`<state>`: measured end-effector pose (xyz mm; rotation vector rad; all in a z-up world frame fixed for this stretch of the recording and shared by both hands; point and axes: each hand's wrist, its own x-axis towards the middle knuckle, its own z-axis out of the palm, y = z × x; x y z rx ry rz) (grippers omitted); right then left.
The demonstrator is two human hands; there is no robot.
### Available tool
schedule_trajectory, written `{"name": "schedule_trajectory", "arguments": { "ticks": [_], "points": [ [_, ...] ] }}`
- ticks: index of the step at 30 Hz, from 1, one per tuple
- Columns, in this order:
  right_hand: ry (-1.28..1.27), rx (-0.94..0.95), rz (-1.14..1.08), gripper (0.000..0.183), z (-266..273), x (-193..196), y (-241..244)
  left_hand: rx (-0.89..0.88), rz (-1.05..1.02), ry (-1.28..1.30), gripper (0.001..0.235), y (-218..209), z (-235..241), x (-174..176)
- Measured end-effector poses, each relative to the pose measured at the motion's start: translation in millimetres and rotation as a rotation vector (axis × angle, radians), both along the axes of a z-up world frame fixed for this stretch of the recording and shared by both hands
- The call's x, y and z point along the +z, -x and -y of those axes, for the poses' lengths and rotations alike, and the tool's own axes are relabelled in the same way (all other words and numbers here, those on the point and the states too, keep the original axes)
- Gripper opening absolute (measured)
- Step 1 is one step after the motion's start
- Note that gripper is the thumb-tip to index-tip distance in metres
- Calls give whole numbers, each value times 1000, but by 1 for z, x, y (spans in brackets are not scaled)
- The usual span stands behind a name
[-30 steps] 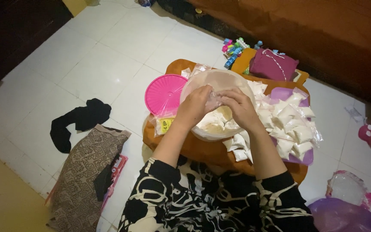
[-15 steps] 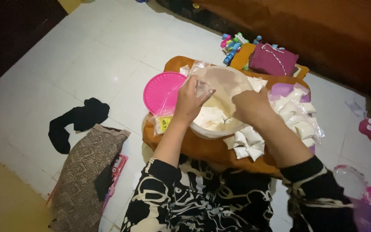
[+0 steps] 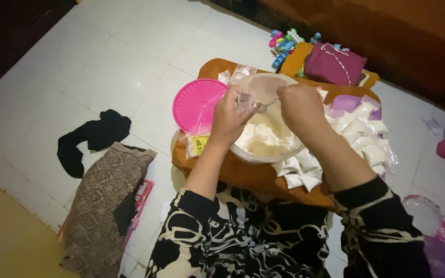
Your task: A person is manually scooping white powder from a large bowl into small plastic bags using a spoon.
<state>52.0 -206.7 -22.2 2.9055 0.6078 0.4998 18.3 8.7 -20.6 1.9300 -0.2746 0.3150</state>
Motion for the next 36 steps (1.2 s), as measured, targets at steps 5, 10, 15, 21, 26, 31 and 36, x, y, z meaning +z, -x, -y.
{"name": "schedule_trajectory", "arguments": {
  "ticks": [5, 10, 15, 21, 26, 31, 36],
  "points": [
    [-87, -50, -53, 13, -24, -30, -25, -44, 66, -8, 43, 6, -4, 12],
    [-264, -102, -133, 15, -11, -45, -36, -66, 53, -30, 43, 3, -4, 5],
    [-371, -201, -209, 18, -2, -23, -24, -63, 16, -72, 45, 5, -5, 8],
    [-482, -214, -178, 21, 23, 13, 2, -64, -26, -115, 47, 2, -3, 6],
    [-627, -263, -191, 17, 70, 28, 17, -112, -83, -218, 48, 1, -3, 7],
    [-850, -270, -121, 16, 80, 80, 47, -112, -46, -445, 46, 4, 4, 16],
    [-895, -213, -112, 14, 96, 107, 63, -170, -17, -572, 52, 6, 6, 18]
  ]
}}
